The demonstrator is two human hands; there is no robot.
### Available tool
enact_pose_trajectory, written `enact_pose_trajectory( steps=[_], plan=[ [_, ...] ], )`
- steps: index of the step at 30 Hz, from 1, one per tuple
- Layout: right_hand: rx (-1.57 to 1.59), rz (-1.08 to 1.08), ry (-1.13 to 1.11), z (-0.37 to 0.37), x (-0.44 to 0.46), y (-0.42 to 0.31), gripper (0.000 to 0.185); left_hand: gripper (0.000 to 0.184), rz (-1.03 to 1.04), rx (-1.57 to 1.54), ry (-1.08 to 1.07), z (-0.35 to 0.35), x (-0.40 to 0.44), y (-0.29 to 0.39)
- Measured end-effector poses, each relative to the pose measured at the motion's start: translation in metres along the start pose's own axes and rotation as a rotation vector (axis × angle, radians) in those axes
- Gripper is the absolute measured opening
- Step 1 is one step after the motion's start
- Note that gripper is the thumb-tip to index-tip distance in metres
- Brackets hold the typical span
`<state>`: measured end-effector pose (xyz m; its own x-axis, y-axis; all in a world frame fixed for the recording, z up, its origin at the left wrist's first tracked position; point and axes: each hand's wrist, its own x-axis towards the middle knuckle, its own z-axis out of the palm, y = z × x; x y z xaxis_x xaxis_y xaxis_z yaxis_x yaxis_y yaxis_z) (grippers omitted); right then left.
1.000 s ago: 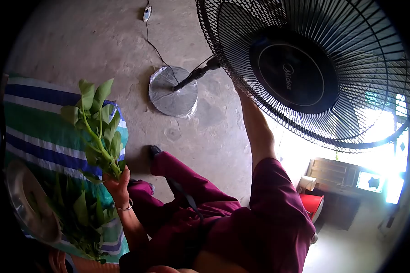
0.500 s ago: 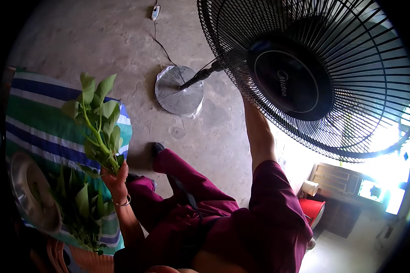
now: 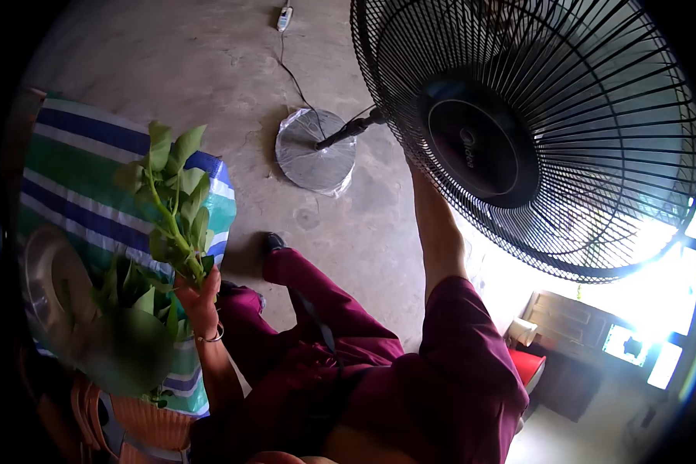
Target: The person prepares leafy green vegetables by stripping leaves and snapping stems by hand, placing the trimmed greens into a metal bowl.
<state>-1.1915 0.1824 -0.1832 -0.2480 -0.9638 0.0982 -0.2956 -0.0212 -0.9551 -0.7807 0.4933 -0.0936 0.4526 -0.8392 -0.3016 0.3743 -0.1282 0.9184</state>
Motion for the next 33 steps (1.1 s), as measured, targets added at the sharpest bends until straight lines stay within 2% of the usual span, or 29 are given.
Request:
enact_pose_trajectory(
  steps=[6,8,9,12,14,15,17,18,20,21,24,26,27,28,30,32,33],
  plan=[
    [0.052,0.101,-0.022,0.019,-0.011,0.014,0.059,0.034,0.013,-0.035,0.047,0.003,-0.021,0.029],
    [0.062,0.190,-0.058,0.028,-0.030,0.024,0.059,0.034,0.050,-0.026,0.103,0.011,-0.032,0.038],
    [-0.011,0.305,-0.070,0.036,-0.060,0.000,0.055,0.034,0.049,-0.018,0.095,0.014,-0.037,0.046],
    [0.000,0.342,-0.216,0.045,-0.111,-0.008,0.048,0.033,0.045,-0.052,0.013,0.022,-0.054,0.069],
    [0.016,0.495,-0.414,0.052,-0.143,-0.022,0.043,0.033,0.031,-0.122,-0.059,0.018,-0.063,0.067],
    [0.023,0.497,-0.449,0.059,-0.159,-0.034,0.043,0.034,0.062,-0.092,-0.044,0.018,-0.068,0.065],
    [-0.055,0.522,-0.639,0.071,-0.195,-0.070,0.035,0.041,0.015,-0.108,-0.185,0.005,-0.081,0.065],
    [-0.055,0.522,-0.679,0.078,-0.211,-0.088,0.035,0.042,0.010,-0.146,-0.214,-0.001,-0.089,0.065],
    [-0.001,0.375,-0.919,0.094,-0.245,-0.126,0.030,0.043,0.026,-0.094,-0.252,-0.018,-0.106,0.078],
    [-0.001,0.371,-0.950,0.104,-0.262,-0.145,0.030,0.049,0.040,-0.025,-0.304,-0.031,-0.114,0.082],
    [0.120,0.302,-1.097,0.130,-0.330,-0.207,0.025,0.050,0.038,0.115,-0.267,-0.076,-0.151,0.096],
    [0.126,0.250,-1.236,0.147,-0.383,-0.243,0.021,0.051,0.055,0.034,-0.285,-0.108,-0.180,0.110],
    [0.096,0.159,-1.320,0.153,-0.407,-0.256,0.017,0.050,0.116,0.059,-0.267,-0.124,-0.193,0.120],
    [0.168,0.203,-1.337,0.163,-0.436,-0.259,0.018,0.050,0.179,0.079,-0.258,-0.141,-0.203,0.127],
    [-0.012,0.182,-1.396,0.169,-0.481,-0.277,0.022,0.049,0.221,0.035,-0.332,-0.177,-0.222,0.126],
    [0.162,0.258,-1.419,0.175,-0.521,-0.265,0.026,0.052,-0.018,0.034,-0.286,-0.211,-0.241,0.133],
    [0.134,0.237,-1.462,0.175,-0.533,-0.267,0.027,0.052,-0.021,0.069,-0.311,-0.230,-0.245,0.130]
  ],
)
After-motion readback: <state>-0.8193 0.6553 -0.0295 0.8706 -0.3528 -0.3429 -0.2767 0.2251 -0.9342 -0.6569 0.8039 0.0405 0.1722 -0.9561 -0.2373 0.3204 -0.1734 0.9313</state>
